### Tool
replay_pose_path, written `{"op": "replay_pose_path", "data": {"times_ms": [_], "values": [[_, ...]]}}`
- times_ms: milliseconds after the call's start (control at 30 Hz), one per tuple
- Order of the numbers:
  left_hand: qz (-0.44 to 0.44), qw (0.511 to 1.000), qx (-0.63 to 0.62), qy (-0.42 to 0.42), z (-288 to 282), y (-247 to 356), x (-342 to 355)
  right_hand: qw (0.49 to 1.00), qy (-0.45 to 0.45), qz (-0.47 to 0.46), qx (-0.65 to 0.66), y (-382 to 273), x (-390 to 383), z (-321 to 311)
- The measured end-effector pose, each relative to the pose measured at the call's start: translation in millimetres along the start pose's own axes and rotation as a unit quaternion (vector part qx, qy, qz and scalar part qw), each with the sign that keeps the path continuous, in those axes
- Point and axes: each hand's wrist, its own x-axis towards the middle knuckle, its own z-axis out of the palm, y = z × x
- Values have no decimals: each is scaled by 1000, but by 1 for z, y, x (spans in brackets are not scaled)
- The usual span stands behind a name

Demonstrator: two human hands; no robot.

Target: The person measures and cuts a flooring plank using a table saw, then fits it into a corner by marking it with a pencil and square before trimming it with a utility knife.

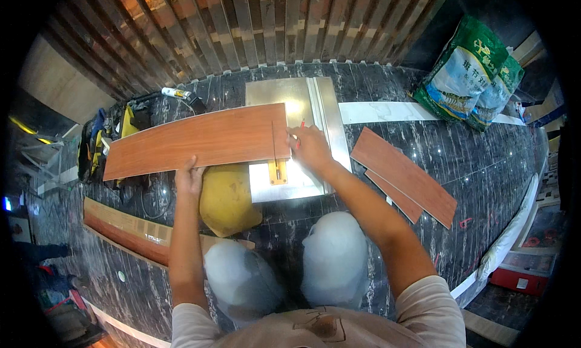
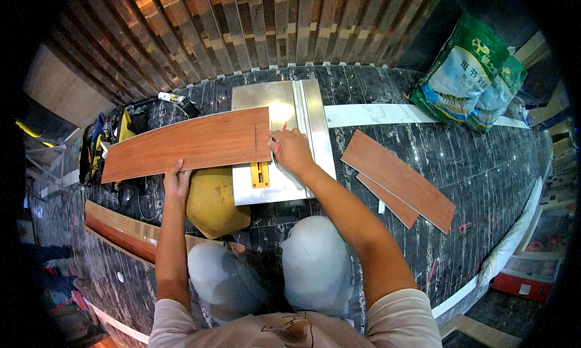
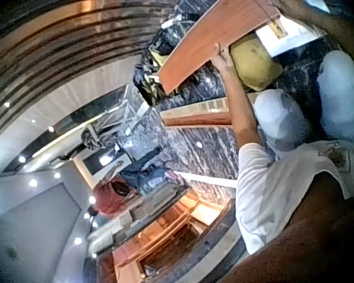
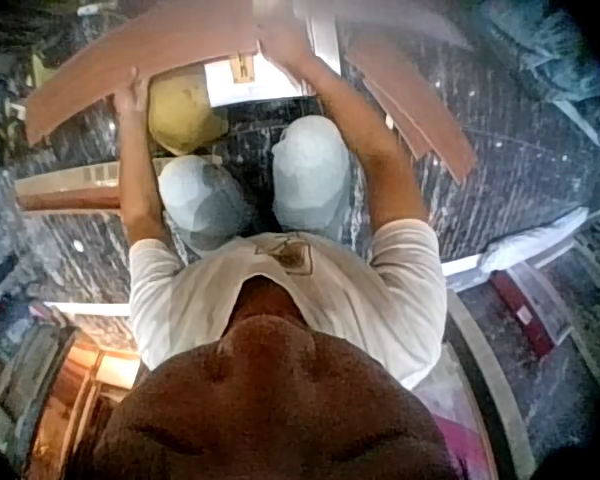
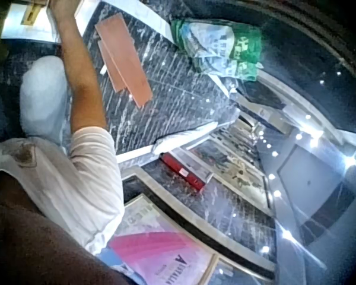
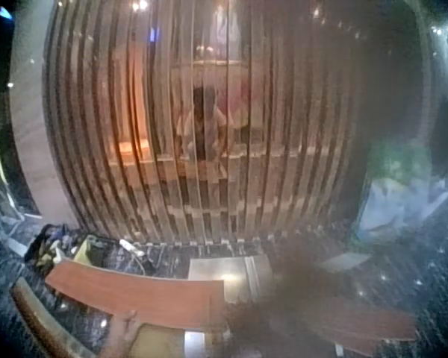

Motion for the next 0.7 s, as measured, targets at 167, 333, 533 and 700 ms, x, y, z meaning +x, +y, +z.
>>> {"op": "replay_pose_path", "data": {"times_ms": [167, 333, 533, 700], "values": [[-15, 999, 0, 37, 8, 54, 15, 951, -87, 117, 274, -11, 55, -34], [56, 996, -60, 19, 12, 103, -23, 998, 37, -3, 57, 17, 143, -23], [136, 989, -57, -1, -56, 170, -87, 983, -145, -25, -114, 68, 252, 35], [170, 983, -27, 68, -119, 226, -159, 983, -180, 14, -38, 67, 269, 71]]}}
